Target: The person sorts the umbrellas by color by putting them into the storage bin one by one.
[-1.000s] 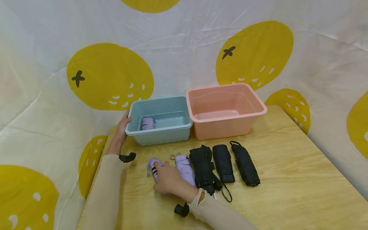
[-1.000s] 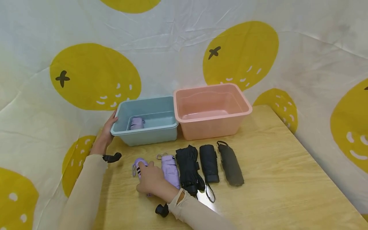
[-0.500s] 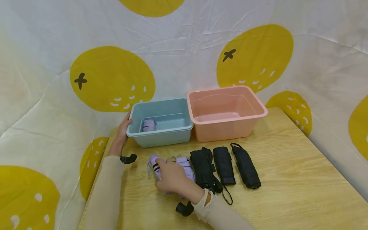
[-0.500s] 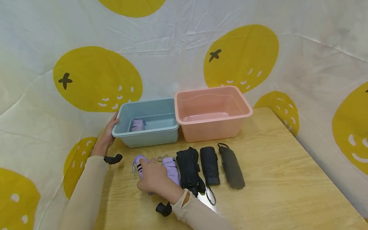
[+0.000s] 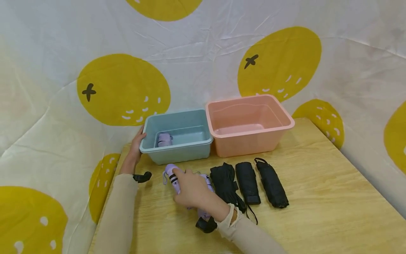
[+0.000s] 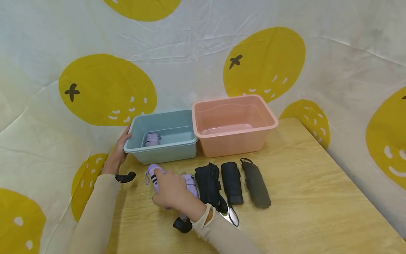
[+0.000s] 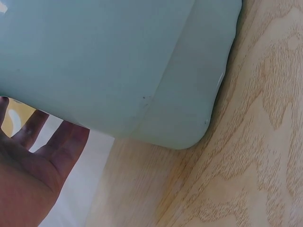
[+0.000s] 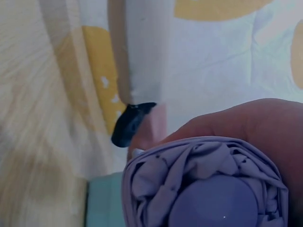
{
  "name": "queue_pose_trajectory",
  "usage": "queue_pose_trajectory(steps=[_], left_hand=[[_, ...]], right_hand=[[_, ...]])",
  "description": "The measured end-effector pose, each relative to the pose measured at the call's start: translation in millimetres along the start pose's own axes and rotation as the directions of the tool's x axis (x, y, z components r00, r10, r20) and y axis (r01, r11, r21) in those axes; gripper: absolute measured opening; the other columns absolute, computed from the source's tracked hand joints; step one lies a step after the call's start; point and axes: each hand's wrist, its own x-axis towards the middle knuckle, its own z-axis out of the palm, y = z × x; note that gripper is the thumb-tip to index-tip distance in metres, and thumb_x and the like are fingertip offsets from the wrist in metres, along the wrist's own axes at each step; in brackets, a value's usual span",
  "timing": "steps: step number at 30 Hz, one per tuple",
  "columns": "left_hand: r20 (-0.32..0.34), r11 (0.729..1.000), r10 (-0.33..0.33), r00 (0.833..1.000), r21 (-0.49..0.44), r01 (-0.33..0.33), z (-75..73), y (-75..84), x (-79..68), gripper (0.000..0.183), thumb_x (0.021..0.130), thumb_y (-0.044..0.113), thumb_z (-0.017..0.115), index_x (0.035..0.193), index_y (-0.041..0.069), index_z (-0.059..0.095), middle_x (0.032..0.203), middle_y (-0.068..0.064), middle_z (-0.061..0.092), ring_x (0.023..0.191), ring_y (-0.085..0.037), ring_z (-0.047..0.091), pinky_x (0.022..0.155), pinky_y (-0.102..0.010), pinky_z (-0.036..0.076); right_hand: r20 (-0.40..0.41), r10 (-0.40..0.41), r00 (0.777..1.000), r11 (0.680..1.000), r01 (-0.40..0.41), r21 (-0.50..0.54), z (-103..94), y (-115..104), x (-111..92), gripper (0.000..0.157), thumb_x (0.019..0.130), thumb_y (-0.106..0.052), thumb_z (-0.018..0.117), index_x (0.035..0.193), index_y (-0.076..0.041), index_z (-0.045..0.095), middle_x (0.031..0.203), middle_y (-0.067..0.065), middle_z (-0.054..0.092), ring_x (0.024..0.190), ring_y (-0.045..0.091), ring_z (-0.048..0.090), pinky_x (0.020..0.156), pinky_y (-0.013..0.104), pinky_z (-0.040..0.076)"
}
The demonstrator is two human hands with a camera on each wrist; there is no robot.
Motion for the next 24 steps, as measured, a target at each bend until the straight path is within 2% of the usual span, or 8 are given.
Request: queue_pose_trajectory(steps=[6,12,17,21,24], left_hand=[[0.01,1.0,0.012,1.0,-0.027,-0.011,0.7,1.1,1.6,0.059,0.105,0.017,0.03,0.157,0.019,0.004,0.163,-0.004,-0.001,0.145,-0.03,0.007,0.114,-0.05,0.012],[0.007,0.999,-0.012,1.0,-0.033,0.013,2.5,-2.0,0.5,0.059,0.105,0.017,0.03,0.157,0.02,0.003,0.163,-0.003,-0.002,0.145,-0.029,0.006,0.114,-0.048,0.012],[0.014,0.999,-0.008,1.0,-0.039,0.009,-0.8,-14.1,4.7,0.059,0.105,0.021,0.03,0.157,0.025,0.004,0.163,-0.002,-0.001,0.145,-0.029,0.007,0.114,-0.05,0.013],[-0.018,1.0,-0.009,1.0,-0.016,0.009,-6.4,-25.2,8.0,0.057,0.105,0.026,0.03,0.157,0.031,0.006,0.163,0.002,0.001,0.144,-0.028,0.01,0.114,-0.049,0.014],[-0.02,1.0,0.016,1.0,-0.01,-0.017,-7.0,-28.5,11.1,0.057,0.106,0.029,0.031,0.157,0.032,0.007,0.163,0.003,0.001,0.143,-0.028,0.012,0.113,-0.049,0.016]], right_hand=[[-0.03,-0.025,0.999,0.999,0.024,-0.025,-13.0,-0.9,6.0,0.076,0.073,-0.033,0.074,0.142,-0.021,0.044,0.103,0.007,0.056,0.069,0.02,0.052,0.052,0.036,0.043],[-0.053,-0.028,0.998,1.0,0.027,-0.012,-21.0,-4.2,8.7,0.077,0.074,-0.031,0.073,0.143,-0.021,0.042,0.107,0.01,0.055,0.068,0.02,0.053,0.052,0.036,0.044],[-0.065,-0.002,0.998,1.0,0.0,-0.029,-24.9,-9.6,12.9,0.078,0.073,-0.033,0.075,0.143,-0.022,0.042,0.102,0.008,0.054,0.068,0.02,0.053,0.053,0.037,0.044],[-0.067,-0.027,0.997,0.999,0.025,-0.033,-28.6,-15.9,18.8,0.073,0.074,-0.033,0.075,0.139,-0.021,0.045,0.098,0.007,0.053,0.067,0.02,0.052,0.05,0.036,0.042],[-0.071,-0.04,0.997,0.999,0.038,-0.038,-34.6,-19.6,24.0,0.071,0.075,-0.034,0.074,0.138,-0.021,0.045,0.099,0.007,0.054,0.067,0.02,0.052,0.048,0.035,0.042]])
